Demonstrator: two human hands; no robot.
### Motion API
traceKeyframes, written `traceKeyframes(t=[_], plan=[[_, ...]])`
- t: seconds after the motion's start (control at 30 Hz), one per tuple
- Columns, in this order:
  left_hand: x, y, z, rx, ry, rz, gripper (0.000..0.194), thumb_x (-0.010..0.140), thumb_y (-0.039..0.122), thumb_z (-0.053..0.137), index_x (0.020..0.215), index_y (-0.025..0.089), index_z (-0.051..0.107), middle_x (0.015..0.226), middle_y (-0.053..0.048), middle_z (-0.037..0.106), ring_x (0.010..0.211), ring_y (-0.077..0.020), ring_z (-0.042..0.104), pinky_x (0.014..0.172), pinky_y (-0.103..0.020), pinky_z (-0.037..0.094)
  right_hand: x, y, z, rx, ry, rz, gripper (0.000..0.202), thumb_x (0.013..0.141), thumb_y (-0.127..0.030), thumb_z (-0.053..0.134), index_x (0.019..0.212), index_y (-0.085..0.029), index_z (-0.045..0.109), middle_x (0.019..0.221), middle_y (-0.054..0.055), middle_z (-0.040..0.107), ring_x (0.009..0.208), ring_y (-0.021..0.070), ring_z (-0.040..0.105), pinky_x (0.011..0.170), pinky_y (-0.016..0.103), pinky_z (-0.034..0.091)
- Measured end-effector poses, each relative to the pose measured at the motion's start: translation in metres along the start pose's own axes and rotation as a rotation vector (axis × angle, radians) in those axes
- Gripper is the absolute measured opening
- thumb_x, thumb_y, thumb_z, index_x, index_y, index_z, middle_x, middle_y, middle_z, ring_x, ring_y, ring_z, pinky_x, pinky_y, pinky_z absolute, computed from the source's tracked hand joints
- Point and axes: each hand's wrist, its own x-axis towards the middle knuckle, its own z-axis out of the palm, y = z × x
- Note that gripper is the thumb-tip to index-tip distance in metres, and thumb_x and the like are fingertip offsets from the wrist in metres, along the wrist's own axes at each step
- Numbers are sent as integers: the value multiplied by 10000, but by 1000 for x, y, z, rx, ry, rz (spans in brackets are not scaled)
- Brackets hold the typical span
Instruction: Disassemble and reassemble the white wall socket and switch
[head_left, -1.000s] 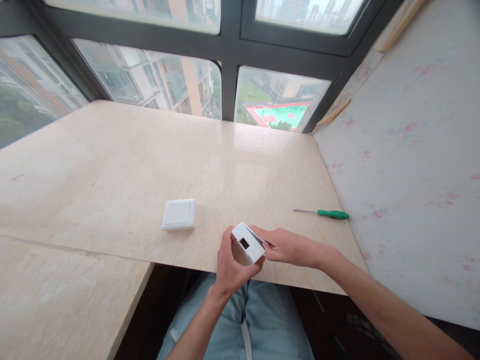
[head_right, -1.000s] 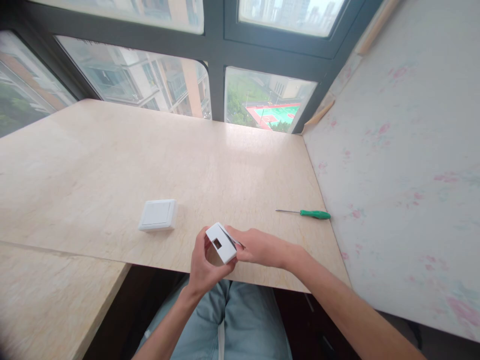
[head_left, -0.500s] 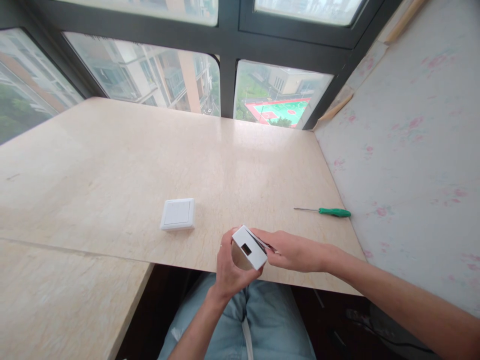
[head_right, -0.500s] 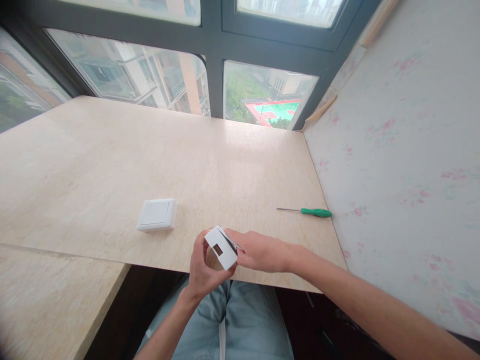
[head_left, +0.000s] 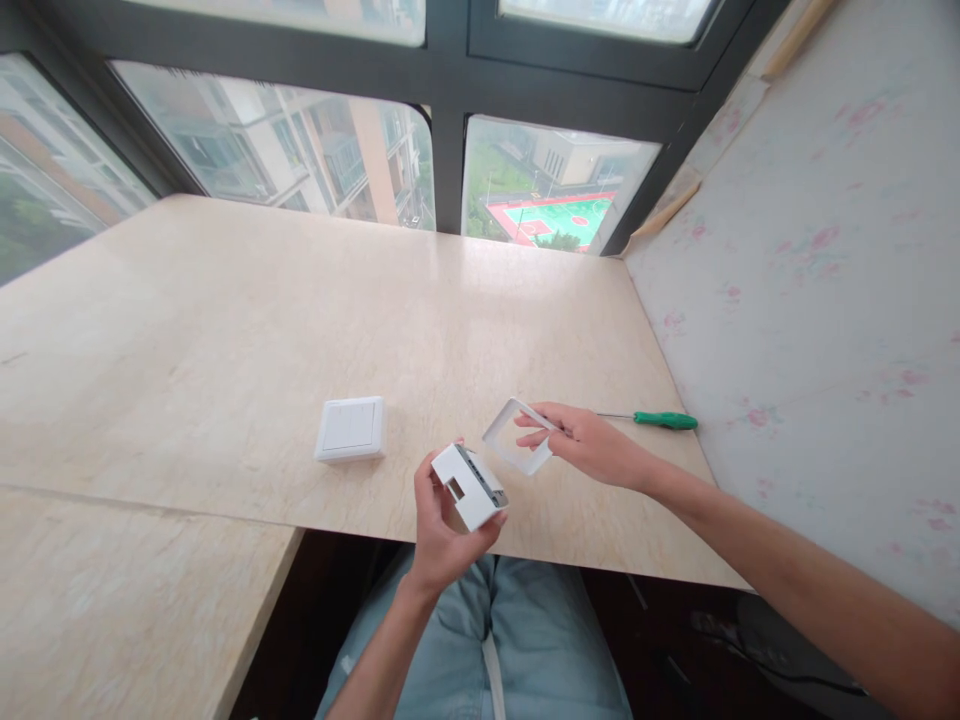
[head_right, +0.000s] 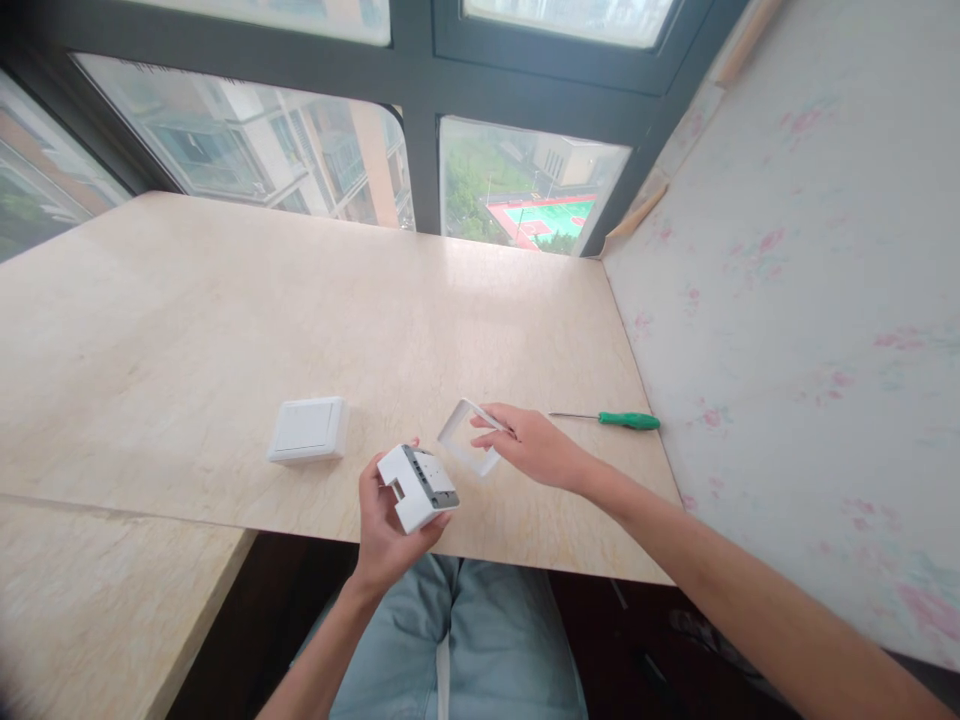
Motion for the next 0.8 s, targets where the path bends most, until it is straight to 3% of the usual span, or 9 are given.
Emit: traceKeyframes(t=[0.13, 0.3, 0.4, 0.47, 0.6, 0.8], plan=[[8, 12, -7, -249, 10, -181, 902, 670, 441, 855, 1415, 257, 382, 1450, -158, 522, 1317, -339, 536, 1052, -455, 489, 10, 5, -3, 273, 33, 220, 396, 841, -182, 622, 1235, -205, 591, 1262, 164, 703, 1022, 274, 750, 870, 449, 605], [12, 20, -13, -673, -31, -389, 724, 800, 533, 692, 1421, 230, 477, 1439, -147, 559, 1347, -410, 503, 1066, -581, 468, 15, 9, 4, 496, 113, 379, 269, 872, -111, 589, 1134, -169, 591, 1194, 170, 723, 904, 224, 769, 844, 420, 625], [14, 24, -17, -799, -17, -446, 661, 855, 555, 627, 1414, 223, 505, 1454, -144, 554, 1348, -448, 493, 1066, -654, 442, 17, 10, 10, 606, 139, 391, 205, 883, -114, 605, 1082, -161, 603, 1146, 156, 738, 854, 198, 768, 838, 383, 626], [16, 27, -20, -815, -5, -460, 635, 866, 475, 646, 1429, 223, 493, 1453, -143, 559, 1343, -456, 498, 1062, -666, 442, 18, 11, 12, 663, 149, 381, 171, 885, -118, 615, 1051, -161, 614, 1130, 147, 745, 823, 181, 765, 828, 359, 628], [18, 34, -30, -820, -11, -479, 649, 857, 288, 634, 1472, 215, 443, 1430, -146, 583, 1342, -447, 506, 1034, -635, 488, 19, 12, 15, 737, 155, 375, 173, 885, -137, 634, 1054, -169, 623, 1085, 135, 761, 793, 170, 760, 782, 323, 630], [18, 47, -47, -947, -96, -518, 676, 861, 287, 562, 1502, 162, 387, 1398, -189, 605, 1300, -445, 551, 939, -565, 565, 24, 5, 22, 808, 158, 352, 221, 855, -160, 680, 1071, -179, 637, 1049, 110, 764, 782, 161, 754, 750, 290, 624]])
